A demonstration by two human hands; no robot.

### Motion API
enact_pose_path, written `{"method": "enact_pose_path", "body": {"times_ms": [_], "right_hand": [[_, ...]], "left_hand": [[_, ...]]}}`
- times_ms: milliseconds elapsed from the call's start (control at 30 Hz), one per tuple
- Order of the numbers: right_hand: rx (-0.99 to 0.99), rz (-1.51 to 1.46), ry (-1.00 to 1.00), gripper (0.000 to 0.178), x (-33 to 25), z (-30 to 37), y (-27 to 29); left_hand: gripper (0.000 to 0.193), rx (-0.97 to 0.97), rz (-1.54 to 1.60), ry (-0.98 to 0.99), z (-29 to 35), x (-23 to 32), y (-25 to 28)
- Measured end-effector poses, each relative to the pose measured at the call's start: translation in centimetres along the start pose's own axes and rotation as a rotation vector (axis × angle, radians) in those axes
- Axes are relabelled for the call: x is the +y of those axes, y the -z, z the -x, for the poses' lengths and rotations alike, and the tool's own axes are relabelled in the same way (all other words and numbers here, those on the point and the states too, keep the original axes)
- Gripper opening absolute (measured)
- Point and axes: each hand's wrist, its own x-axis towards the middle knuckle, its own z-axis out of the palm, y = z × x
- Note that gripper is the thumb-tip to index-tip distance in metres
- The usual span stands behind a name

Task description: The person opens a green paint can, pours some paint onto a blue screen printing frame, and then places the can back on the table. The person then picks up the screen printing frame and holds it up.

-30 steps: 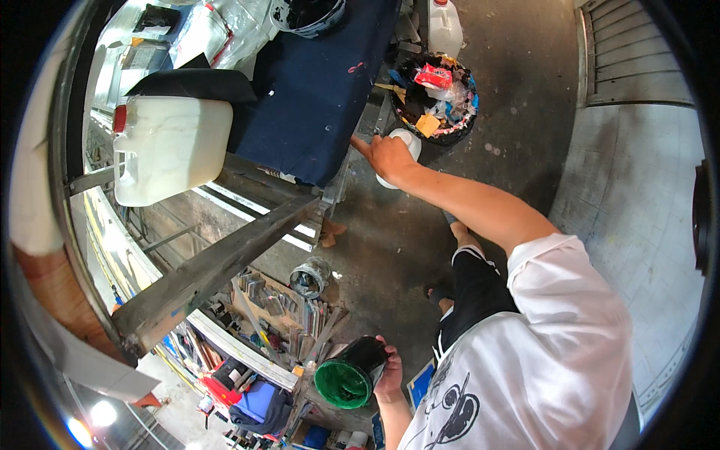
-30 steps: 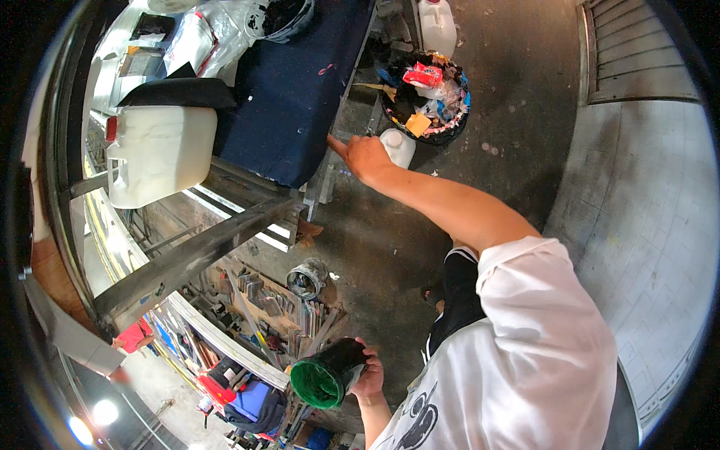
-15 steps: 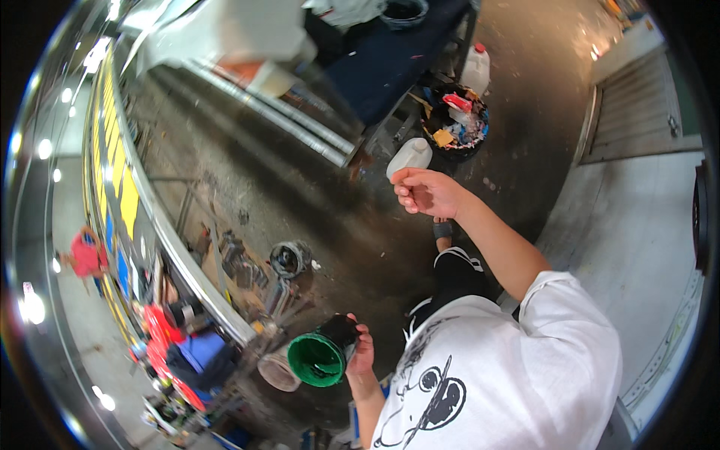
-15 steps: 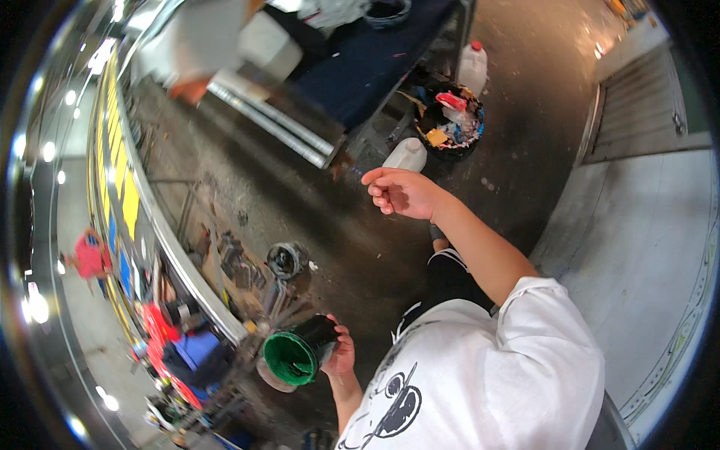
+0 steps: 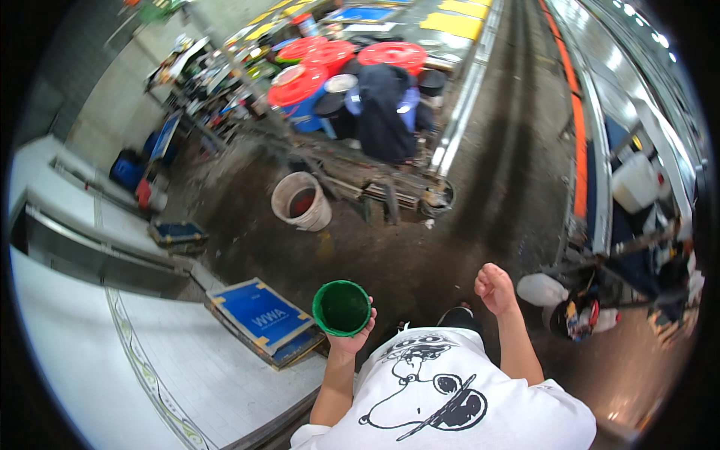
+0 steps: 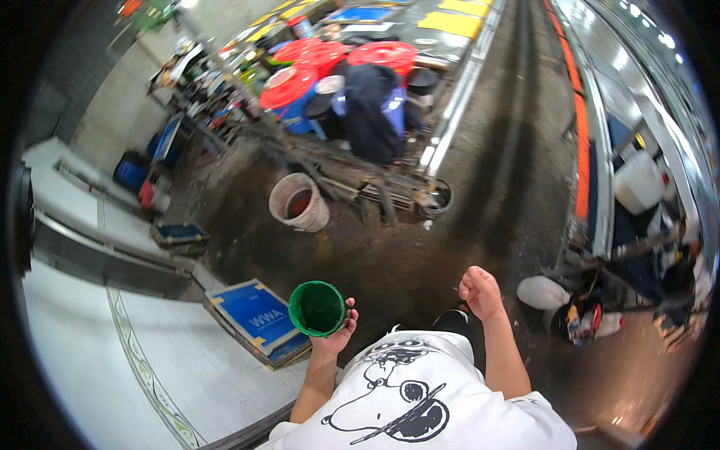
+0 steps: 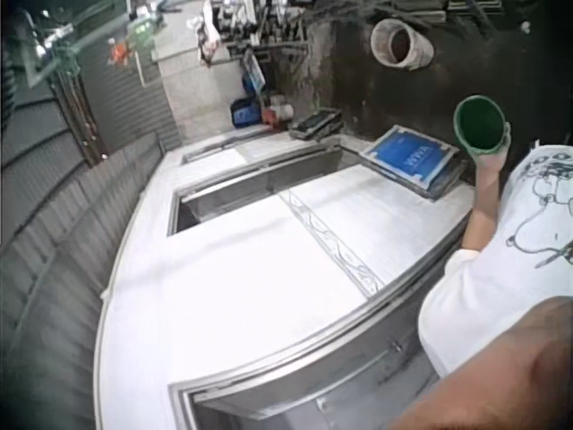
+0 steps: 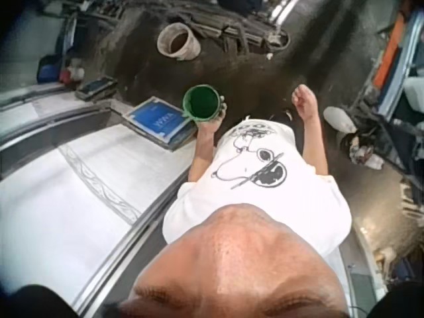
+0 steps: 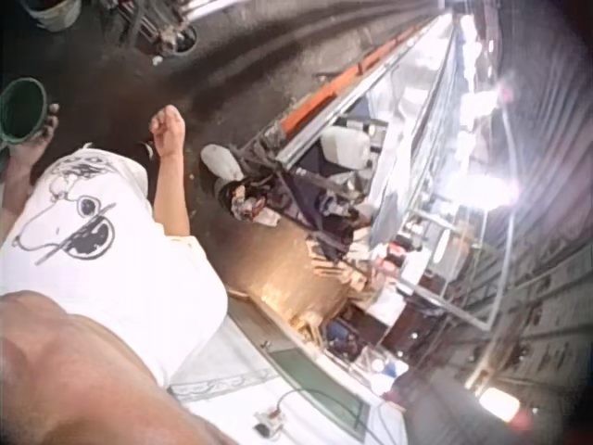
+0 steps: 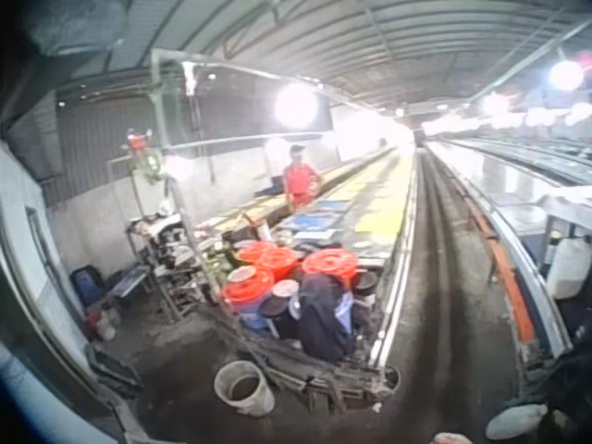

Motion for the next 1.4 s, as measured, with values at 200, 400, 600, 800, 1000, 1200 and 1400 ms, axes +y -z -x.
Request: {"method": "enact_pose_path", "body": {"times_ms": [200,400,600,800,1000,1200,1400], "right_hand": [[-0.138,0.895,-0.250,0.018,8.3,-11.2,-12.3],[-0.327,1.036,-0.393,0.018,20.2,-23.4,-17.0],[-0.628,0.996,-0.469,0.019,31.8,-34.7,-30.2],[-1.379,1.208,-0.104,0.093,38.4,-40.9,-50.5],[-1.592,1.016,0.003,0.129,49.2,-45.6,-65.8],[-1.344,1.023,0.154,0.124,57.8,-52.8,-78.0],[-1.186,1.176,0.512,0.119,62.6,-61.7,-87.5]], "left_hand": [[0.064,0.126,0.242,-0.411,3.3,9.7,1.4],[0.058,0.216,0.093,-0.778,1.2,20.7,0.2],[0.060,0.359,0.287,-0.821,2.4,31.9,3.0],[0.075,-0.124,0.426,-0.769,0.2,42.7,2.2],[0.057,0.180,0.280,-0.920,-3.8,59.0,-2.2],[0.036,0.039,-0.033,-0.838,-6.1,78.1,5.4],[0.038,-0.085,-0.196,-0.641,-9.5,95.9,3.1]]}}
